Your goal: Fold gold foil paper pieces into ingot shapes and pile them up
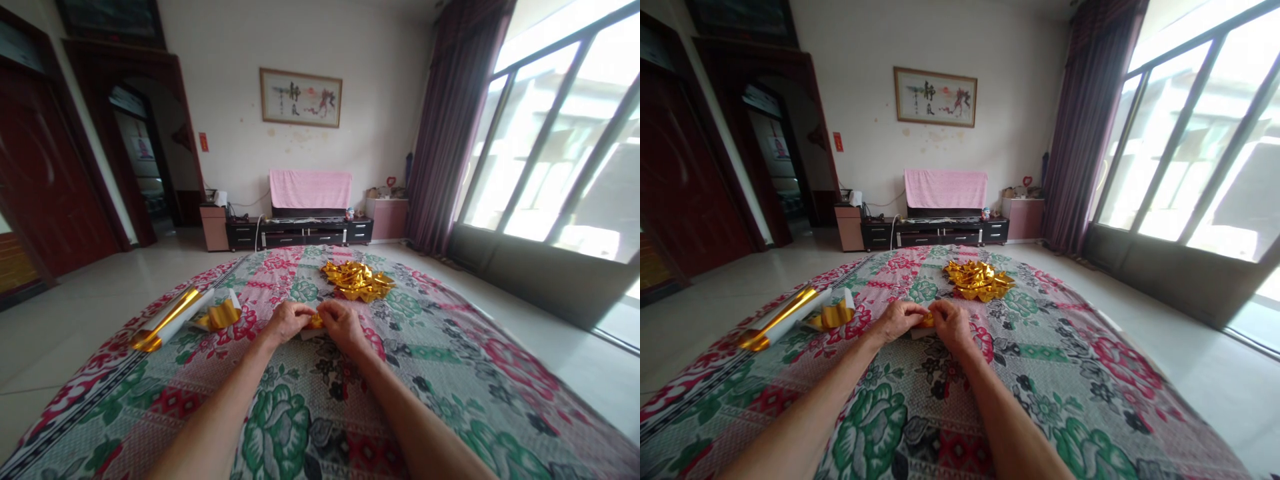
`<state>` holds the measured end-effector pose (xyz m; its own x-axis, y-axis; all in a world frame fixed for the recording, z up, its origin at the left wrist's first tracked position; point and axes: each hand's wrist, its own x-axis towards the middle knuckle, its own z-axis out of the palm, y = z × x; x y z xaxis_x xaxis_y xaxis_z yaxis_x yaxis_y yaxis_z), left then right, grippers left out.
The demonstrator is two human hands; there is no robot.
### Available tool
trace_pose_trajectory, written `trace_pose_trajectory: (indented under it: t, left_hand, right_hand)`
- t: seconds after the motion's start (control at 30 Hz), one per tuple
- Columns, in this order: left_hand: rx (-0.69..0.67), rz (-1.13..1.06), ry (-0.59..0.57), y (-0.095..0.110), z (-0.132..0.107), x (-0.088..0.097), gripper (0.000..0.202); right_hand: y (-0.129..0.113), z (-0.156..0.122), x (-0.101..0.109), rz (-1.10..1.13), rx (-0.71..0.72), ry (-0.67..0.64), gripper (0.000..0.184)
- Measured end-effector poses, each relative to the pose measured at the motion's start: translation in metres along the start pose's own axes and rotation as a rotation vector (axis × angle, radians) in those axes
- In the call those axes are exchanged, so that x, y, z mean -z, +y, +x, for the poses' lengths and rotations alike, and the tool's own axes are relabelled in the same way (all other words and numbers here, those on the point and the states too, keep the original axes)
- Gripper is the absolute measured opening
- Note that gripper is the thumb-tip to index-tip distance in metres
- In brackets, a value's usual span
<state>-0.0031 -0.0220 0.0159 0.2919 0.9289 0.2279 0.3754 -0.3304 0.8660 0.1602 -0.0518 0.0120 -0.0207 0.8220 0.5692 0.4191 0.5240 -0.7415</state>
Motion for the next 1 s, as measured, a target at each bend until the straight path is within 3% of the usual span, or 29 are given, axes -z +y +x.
trace_pose_trajectory:
  t: [0.23,0.53,0.73,1.0]
  left_hand:
    - [0.042,0.047,0.020,0.012,-0.006,0.005,0.024]
    - [0.160,-0.162,-0.088,0.016,-0.009,0.010,0.026]
    - [0.183,-0.188,-0.105,0.015,-0.009,0.013,0.028]
    - [0.156,-0.080,-0.105,0.022,-0.011,0.017,0.034]
  right_hand:
    - [0.003,0.001,-0.001,0.088,-0.033,0.033,0.018]
    - [0.010,0.004,-0.005,0.415,-0.266,0.040,0.021]
    - [0.011,0.003,-0.004,0.408,-0.249,0.019,0.019]
    - [0.013,0.000,-0.006,0.190,-0.134,0.019,0.018]
